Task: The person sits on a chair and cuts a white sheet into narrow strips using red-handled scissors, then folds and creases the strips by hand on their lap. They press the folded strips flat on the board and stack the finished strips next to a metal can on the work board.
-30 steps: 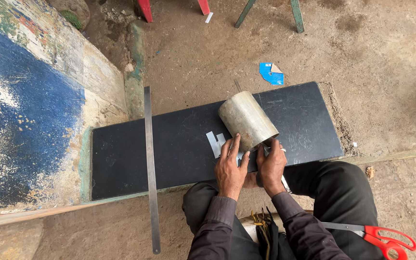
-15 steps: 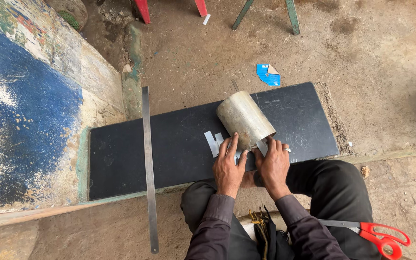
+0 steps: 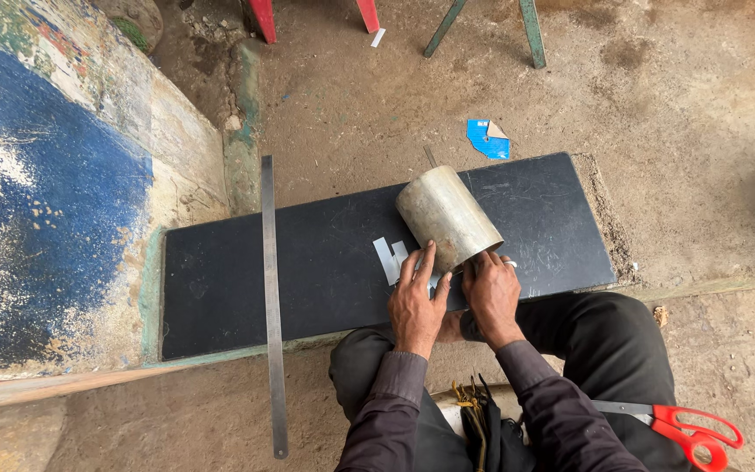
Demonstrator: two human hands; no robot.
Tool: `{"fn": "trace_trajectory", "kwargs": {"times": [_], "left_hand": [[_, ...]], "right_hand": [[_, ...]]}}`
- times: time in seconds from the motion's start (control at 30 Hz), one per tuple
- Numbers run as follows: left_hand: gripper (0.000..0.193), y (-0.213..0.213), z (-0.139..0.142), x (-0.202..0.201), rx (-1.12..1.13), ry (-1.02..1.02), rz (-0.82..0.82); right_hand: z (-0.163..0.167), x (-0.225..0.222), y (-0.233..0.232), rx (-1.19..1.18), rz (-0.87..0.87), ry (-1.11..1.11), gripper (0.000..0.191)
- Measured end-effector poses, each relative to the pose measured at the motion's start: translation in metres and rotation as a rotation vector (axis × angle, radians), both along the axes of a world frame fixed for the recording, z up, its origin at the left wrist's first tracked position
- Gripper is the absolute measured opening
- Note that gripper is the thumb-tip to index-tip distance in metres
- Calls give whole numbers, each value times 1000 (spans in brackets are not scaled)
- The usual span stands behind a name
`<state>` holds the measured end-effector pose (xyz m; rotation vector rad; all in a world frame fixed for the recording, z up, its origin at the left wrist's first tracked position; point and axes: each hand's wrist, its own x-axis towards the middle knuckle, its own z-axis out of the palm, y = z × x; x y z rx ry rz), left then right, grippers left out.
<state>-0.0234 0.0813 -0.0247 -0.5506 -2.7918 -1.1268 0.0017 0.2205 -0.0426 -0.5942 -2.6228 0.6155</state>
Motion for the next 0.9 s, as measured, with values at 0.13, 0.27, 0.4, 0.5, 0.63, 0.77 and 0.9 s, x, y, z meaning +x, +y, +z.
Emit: {"fn": "trace_trajectory", "kwargs": {"times": [0.13,0.27,0.4,0.5,0.63,0.77,0.9], "left_hand": [[61,-1,-4,-1,-6,-7,1],[61,-1,-6,-1,5,3,2],[61,-1,-5,-1,9,-10,4],[61,-1,-3,0,4,-14,4],[61,0,-1,0,-4,-27,8],[61,0,-2,-1,12,-31,11],[60,0,-3,-1,3,-13,9]], "right_hand": [[10,11,-1,5,-42,-40,38],[13,18,-3,-132,-40,-11,34],[8,8,-3,-183,-60,-10,24],[6,2,0,-118,-8,20,26],[8,7,2,16,-7,-68,37],[5,15,0,83,13,-37,39],[-5,16,5,41,46,19,25]]}}
